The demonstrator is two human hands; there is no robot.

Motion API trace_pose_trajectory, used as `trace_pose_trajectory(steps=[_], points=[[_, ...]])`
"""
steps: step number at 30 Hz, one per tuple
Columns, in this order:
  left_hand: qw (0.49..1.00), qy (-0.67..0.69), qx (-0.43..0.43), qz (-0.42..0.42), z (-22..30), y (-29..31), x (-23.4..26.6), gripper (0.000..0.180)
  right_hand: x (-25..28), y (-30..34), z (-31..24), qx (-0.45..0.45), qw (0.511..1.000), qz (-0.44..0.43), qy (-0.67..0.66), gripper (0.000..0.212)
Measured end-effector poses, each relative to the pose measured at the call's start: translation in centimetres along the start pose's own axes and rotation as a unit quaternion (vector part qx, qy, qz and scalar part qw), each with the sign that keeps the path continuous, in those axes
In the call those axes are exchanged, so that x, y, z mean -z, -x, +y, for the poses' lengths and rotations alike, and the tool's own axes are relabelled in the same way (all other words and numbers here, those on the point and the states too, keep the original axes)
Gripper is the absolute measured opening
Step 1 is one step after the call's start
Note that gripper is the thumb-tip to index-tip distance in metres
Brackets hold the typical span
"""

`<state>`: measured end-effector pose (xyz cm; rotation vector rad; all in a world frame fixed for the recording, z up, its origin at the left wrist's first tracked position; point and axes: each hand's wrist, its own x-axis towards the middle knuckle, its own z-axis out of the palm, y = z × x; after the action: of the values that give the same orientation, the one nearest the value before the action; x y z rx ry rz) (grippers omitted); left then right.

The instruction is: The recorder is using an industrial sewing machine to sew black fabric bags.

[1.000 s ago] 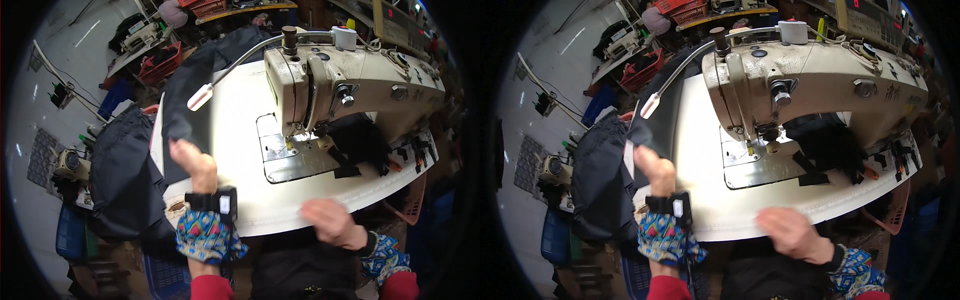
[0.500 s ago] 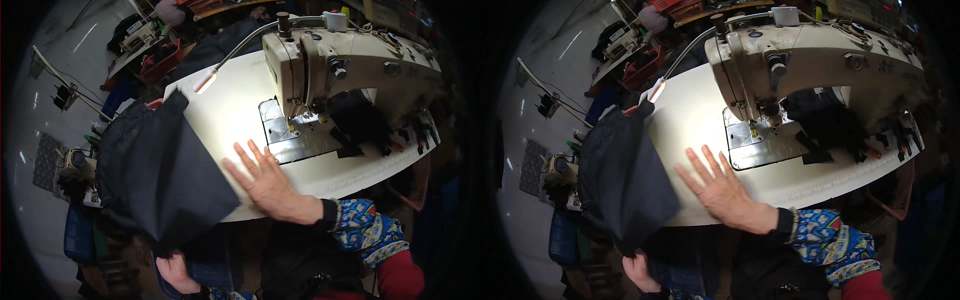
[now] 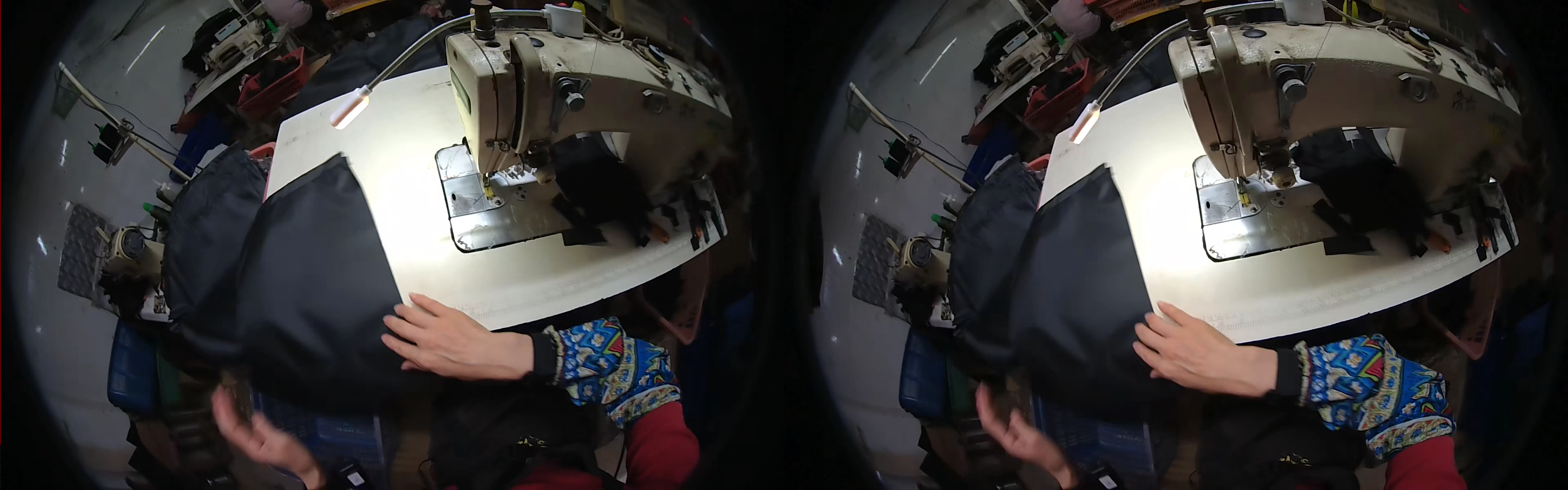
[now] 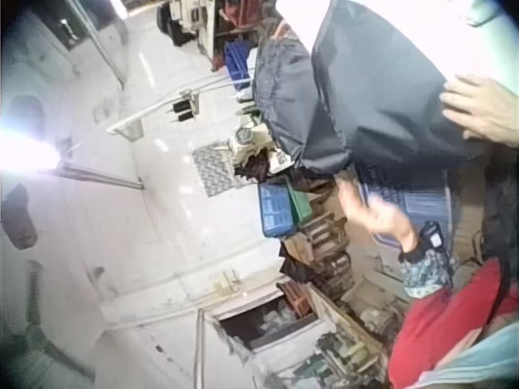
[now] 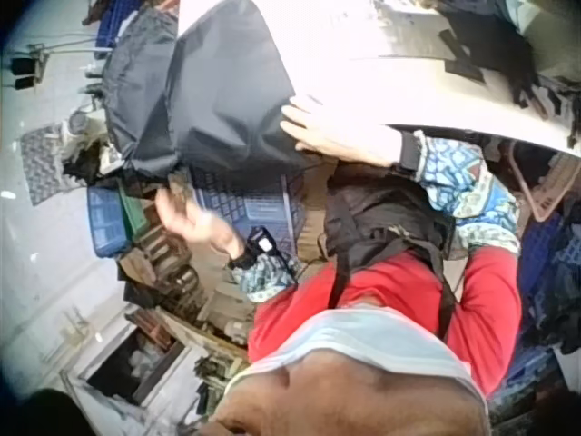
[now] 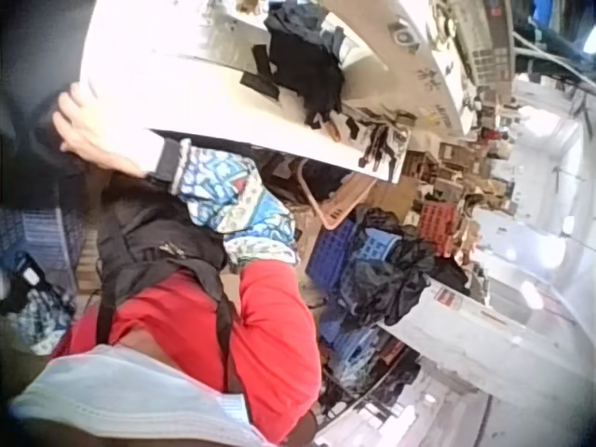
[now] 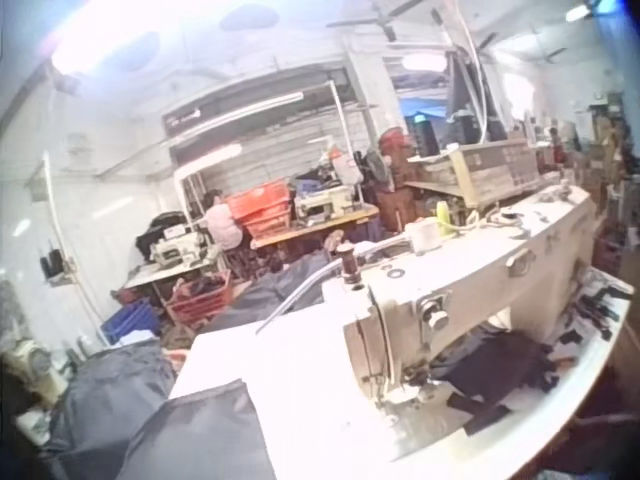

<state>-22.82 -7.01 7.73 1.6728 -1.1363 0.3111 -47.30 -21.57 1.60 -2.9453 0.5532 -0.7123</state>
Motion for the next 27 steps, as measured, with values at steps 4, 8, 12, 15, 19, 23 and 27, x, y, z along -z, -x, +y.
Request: trace_pose_trajectory(steps=[4,8,12,15,19,23,27], points=[[0.894,-0.074,-0.170,-0.408,2.3,-1.1,-10.6,0.048,1.9,3.0,0.2,-0.029,0.984,-0.091,-0.151,0.033],[0.810,-0.075,-0.328,-0.480,3.8,-1.4,-14.7,0.035,3.1,4.7,4.7,-0.076,0.997,0.018,-0.023,0.045],[0.700,-0.051,-0.270,-0.659,6.8,-3.4,-18.5,0.034,3.8,7.8,2.8,-0.068,0.997,-0.015,-0.021,0.048],[0.856,0.092,-0.313,-0.400,7.5,-1.6,-23.4,0.039,4.6,8.6,0.1,-0.086,0.995,-0.031,-0.040,0.049],[0.845,0.155,-0.250,-0.447,7.2,-1.3,-25.8,0.030,4.6,9.6,-0.9,-0.085,0.994,-0.052,-0.033,0.048],[0.845,0.241,-0.146,-0.455,7.0,-1.2,-26.5,0.014,4.9,10.1,-0.2,-0.066,0.996,-0.014,-0.058,0.043],[0.852,0.183,-0.147,-0.468,8.0,-1.3,-26.9,0.010,6.0,10.3,2.5,-0.111,0.990,0.046,-0.078,0.040]])
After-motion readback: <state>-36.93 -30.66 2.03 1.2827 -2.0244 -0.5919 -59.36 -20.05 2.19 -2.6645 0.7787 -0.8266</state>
